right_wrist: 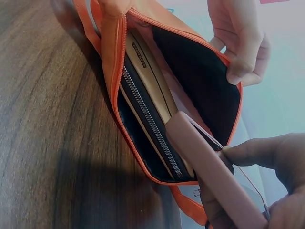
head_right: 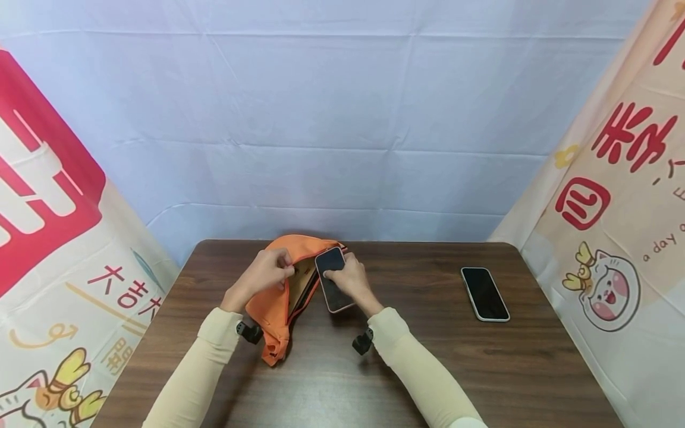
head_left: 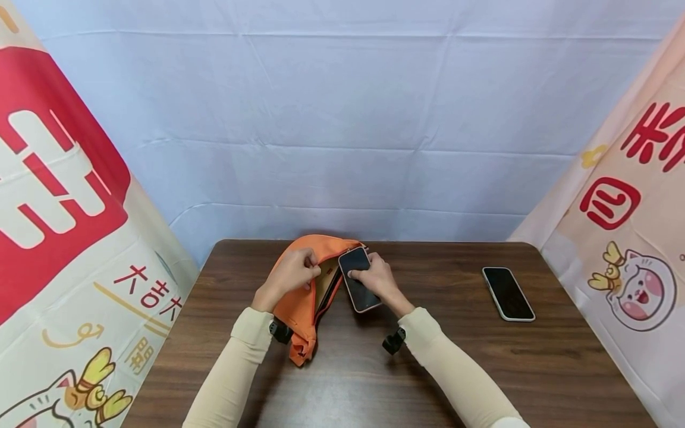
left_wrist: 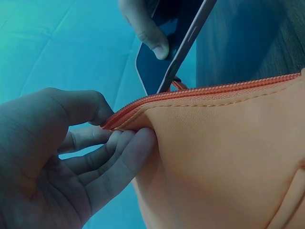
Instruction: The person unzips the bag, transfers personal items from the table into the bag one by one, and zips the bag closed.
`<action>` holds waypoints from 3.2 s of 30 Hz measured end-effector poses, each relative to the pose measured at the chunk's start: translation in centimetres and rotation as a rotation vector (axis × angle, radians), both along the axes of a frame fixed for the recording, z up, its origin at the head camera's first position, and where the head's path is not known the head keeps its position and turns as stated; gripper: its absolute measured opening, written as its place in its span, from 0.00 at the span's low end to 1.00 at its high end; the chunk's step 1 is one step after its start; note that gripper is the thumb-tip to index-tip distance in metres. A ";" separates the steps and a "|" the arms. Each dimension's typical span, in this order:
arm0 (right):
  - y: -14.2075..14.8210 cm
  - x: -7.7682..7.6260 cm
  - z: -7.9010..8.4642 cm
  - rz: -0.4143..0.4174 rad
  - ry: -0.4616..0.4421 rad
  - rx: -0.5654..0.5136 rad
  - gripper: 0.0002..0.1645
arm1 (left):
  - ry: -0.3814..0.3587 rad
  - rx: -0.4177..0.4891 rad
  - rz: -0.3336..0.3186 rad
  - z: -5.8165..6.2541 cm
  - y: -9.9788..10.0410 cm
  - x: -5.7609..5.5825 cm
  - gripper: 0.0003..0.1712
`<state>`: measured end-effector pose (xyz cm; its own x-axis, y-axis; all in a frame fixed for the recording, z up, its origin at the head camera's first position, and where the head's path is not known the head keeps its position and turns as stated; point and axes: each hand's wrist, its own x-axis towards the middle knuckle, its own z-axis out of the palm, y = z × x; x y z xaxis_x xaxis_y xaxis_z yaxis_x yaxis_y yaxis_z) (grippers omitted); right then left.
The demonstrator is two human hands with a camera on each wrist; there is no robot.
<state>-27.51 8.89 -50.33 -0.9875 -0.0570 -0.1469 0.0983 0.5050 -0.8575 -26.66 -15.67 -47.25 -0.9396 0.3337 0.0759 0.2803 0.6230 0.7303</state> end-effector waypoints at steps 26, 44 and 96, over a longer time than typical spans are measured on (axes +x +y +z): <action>-1.2 -0.1 -0.8 0.000 -0.015 -0.020 0.30 | -0.001 0.001 0.003 0.2 0.0 0.2 0.04; -1.9 0.1 -0.6 0.008 -0.029 -0.083 0.30 | -0.006 -0.010 0.006 0.4 -0.1 0.0 0.05; -4.1 0.4 0.0 0.013 -0.177 -0.311 0.23 | -0.002 -0.019 0.014 0.4 0.0 0.0 0.04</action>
<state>-27.10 4.80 -50.34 -0.9473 -0.1382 -0.2891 0.2543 0.2251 -0.9406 -26.64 -15.70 -46.84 -0.9442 0.3223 0.0678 0.2703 0.6407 0.7186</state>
